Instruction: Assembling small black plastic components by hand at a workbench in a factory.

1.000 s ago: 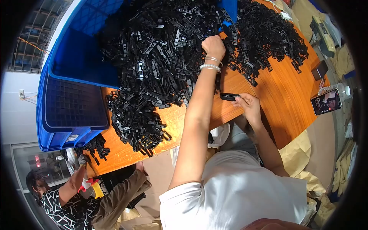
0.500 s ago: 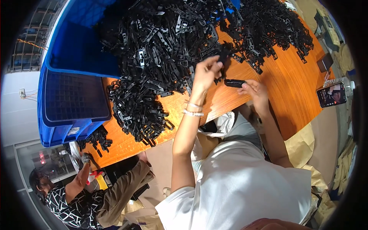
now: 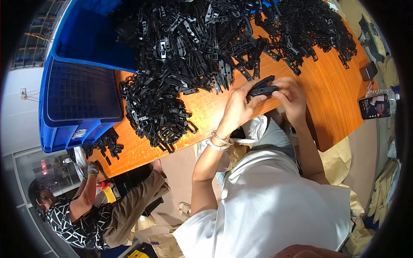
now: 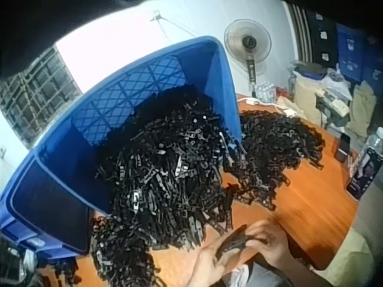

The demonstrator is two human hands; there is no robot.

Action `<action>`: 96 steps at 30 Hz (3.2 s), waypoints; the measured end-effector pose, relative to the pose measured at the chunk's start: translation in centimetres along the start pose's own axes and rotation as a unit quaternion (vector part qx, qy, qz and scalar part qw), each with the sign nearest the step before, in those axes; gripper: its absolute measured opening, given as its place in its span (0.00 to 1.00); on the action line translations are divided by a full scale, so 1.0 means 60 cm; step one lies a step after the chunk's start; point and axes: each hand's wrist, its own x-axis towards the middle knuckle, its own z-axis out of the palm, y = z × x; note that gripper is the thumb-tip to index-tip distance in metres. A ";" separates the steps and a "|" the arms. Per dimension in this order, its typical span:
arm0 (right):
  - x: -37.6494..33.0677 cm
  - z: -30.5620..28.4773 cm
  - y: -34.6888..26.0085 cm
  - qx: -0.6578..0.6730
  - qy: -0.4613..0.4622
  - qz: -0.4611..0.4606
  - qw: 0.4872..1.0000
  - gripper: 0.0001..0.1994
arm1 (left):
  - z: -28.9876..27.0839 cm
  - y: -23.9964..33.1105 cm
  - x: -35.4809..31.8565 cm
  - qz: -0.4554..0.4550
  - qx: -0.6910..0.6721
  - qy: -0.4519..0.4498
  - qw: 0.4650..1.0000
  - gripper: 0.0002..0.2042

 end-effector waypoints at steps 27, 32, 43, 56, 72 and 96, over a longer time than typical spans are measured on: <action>-0.047 0.045 0.007 -0.227 -0.333 0.062 0.913 0.10 | -0.142 -0.124 -0.061 -0.005 0.424 0.293 0.857 0.12; -0.048 0.035 0.011 -0.194 -0.254 0.117 0.940 0.08 | -0.135 -0.155 -0.058 0.001 0.454 0.258 0.853 0.09; 0.058 -0.082 0.023 -0.483 0.164 -0.120 0.852 0.07 | -0.085 -0.128 -0.082 -0.058 0.209 0.262 0.941 0.12; 0.101 -0.052 0.064 -0.437 0.086 -0.134 0.885 0.10 | -0.035 -0.116 -0.077 -0.098 -0.165 0.218 0.957 0.15; 0.088 -0.059 0.050 -0.527 0.052 -0.098 0.843 0.04 | -0.025 -0.106 -0.083 -0.096 -0.389 0.102 0.910 0.07; -0.012 0.028 -0.066 -0.367 -0.201 -0.205 0.885 0.09 | 0.029 -0.071 -0.052 -0.140 -0.611 -0.064 0.777 0.11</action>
